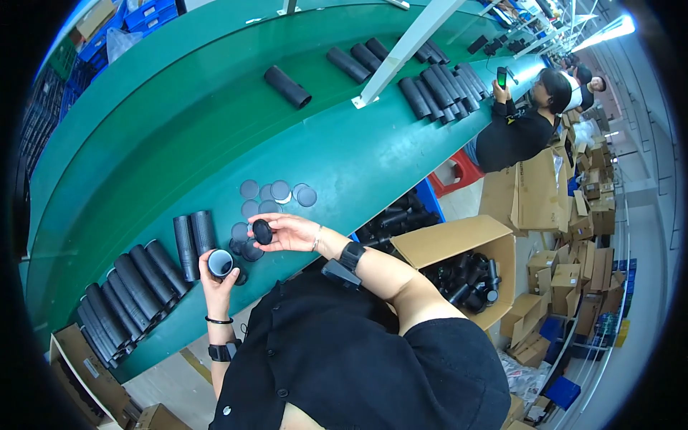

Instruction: The person picks up a black cylinder and a cap, presses the cap onto the cylinder, and places the assembled unit onto the table, repeating this process several times.

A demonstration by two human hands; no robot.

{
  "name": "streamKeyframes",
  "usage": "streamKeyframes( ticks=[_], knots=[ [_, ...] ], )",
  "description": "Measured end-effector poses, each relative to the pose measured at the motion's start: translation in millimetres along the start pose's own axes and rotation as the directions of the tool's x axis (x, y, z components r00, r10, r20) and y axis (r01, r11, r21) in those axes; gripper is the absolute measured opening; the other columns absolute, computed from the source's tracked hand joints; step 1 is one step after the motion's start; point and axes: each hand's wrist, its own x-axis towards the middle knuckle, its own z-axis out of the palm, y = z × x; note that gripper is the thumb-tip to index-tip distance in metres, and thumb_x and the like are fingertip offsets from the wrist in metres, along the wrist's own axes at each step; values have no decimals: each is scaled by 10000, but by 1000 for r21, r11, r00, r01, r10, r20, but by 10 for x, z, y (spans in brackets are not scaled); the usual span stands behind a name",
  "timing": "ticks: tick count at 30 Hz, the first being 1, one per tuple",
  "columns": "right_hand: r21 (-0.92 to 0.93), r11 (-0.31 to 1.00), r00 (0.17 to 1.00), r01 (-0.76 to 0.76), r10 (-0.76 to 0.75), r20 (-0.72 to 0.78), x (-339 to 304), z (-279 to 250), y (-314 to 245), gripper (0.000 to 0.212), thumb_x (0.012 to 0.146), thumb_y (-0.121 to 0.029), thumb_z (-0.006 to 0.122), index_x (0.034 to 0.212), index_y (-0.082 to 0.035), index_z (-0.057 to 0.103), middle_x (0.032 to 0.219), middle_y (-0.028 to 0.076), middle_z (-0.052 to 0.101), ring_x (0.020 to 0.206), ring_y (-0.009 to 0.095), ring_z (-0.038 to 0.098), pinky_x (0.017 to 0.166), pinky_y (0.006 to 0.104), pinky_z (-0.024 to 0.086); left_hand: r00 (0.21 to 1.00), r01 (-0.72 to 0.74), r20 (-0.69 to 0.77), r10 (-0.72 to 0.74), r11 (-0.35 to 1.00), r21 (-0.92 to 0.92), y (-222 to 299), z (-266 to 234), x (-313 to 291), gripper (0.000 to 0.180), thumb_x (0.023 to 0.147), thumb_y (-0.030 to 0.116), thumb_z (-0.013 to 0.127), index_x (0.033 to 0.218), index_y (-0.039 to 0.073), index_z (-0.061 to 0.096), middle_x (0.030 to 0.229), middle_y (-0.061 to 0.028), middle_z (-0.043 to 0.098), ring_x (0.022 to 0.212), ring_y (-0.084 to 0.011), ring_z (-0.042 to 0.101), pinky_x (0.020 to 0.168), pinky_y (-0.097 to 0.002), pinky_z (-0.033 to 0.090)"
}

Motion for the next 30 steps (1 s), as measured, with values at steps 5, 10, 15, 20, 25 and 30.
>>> streamKeyframes(
  ticks=[5,10,15,20,25,30],
  knots=[
    [-32,999,999,-2,3,32,79,125,12,591,928,-195,588,1438,-40,333,1349,215,480,1120,323,590,958,407,515,994,-59,101,42,984,169,-4,-93,44,638,766,-1,725,1317,53,407,1182,-55,507,1065,-156,529,933,-294,437],
    [1,1000,995,18,-18,97,230,280,17,569,882,-212,645,1376,-38,422,1252,221,551,1071,319,592,952,421,496,997,-36,64,33,998,56,-33,-21,6,672,790,29,736,1359,42,380,1269,-89,489,1188,-196,490,1013,-338,402],
    [-82,996,999,47,-46,12,136,324,-69,687,858,-245,653,1430,-36,336,1321,271,471,1064,335,590,921,386,504,990,-91,123,76,988,126,-160,-4,102,673,758,103,789,1302,37,398,1196,-83,509,1129,-186,505,960,-327,429],
    [-309,951,999,20,-10,34,120,376,-131,621,886,-224,609,1426,-31,369,1320,230,486,1073,288,591,876,346,519,982,-171,121,145,953,249,-84,-6,58,666,736,91,809,1295,42,450,1208,-62,513,1154,-160,495,982,-313,424],
    [-951,306,989,37,-149,-10,236,850,-37,534,821,-94,684,1332,-58,532,1263,118,574,1116,215,578,927,345,483,986,-69,155,58,995,70,-107,-3,30,752,724,152,809,1340,33,394,1281,-153,471,1249,-265,453,1037,-372,394],
    [-929,-296,958,220,-115,263,372,935,133,531,750,-94,751,1250,-35,584,1238,164,592,1160,314,557,980,367,450,984,-153,117,134,974,169,-160,5,-2,860,683,345,843,1346,38,392,1282,-197,465,1223,-355,459,1020,-419,401]
  ],
)
